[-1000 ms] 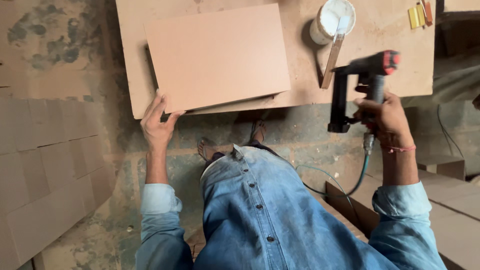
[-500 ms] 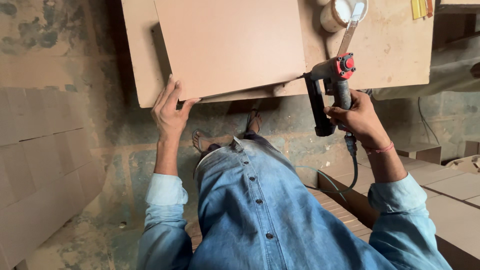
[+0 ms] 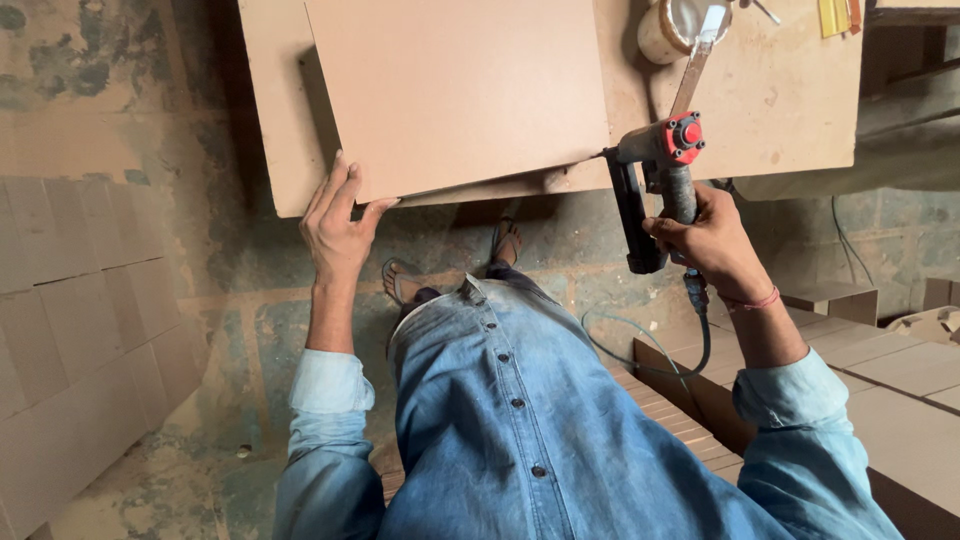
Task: The person assembles rectangular cardboard boxes by applying glue to the edges of a frame, placing a flat panel on top, and securing it with a pneumatic nail gun. The process is repeated for multiple units.
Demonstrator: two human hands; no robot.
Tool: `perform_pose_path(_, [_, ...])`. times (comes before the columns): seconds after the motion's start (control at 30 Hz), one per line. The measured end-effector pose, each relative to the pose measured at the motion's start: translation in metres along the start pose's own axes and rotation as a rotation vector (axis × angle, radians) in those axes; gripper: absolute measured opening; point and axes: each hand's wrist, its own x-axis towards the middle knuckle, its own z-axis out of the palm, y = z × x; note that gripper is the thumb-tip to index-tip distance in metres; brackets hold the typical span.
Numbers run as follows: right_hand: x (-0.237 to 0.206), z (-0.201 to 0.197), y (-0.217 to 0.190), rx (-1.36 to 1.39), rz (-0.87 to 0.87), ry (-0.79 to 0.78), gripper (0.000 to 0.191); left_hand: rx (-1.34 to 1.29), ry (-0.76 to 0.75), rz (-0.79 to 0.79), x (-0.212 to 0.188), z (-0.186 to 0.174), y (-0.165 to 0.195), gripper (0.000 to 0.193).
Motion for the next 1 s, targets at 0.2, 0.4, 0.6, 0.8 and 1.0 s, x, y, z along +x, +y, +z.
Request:
perform_pose_path(0.2, [0.001, 0.0, 0.003, 0.007, -0.005, -0.005, 0.015, 0.003, -0.014, -0.009, 0.0, -0.001, 0.0, 0.06])
perform_pose_path(0.4, [-0.002, 0.002, 0.0, 0.003, -0.013, 0.011, 0.014, -0.003, -0.012, -0.009, 0.002, -0.002, 0.002, 0.058])
perform_pose_path(0.6, [-0.009, 0.029, -0.011, -0.012, -0.072, -0.078, 0.015, -0.017, 0.011, 0.01, 0.002, -0.003, 0.001, 0.058])
perform_pose_path(0.8, [-0.011, 0.067, -0.027, -0.098, -0.081, -0.128, 0.021, -0.037, 0.008, 0.013, 0.001, -0.008, -0.006, 0.057])
perform_pose_path(1.0, [-0.017, 0.089, -0.036, -0.114, -0.064, -0.118, 0.021, -0.04, 0.003, -0.002, -0.002, -0.016, -0.016, 0.057])
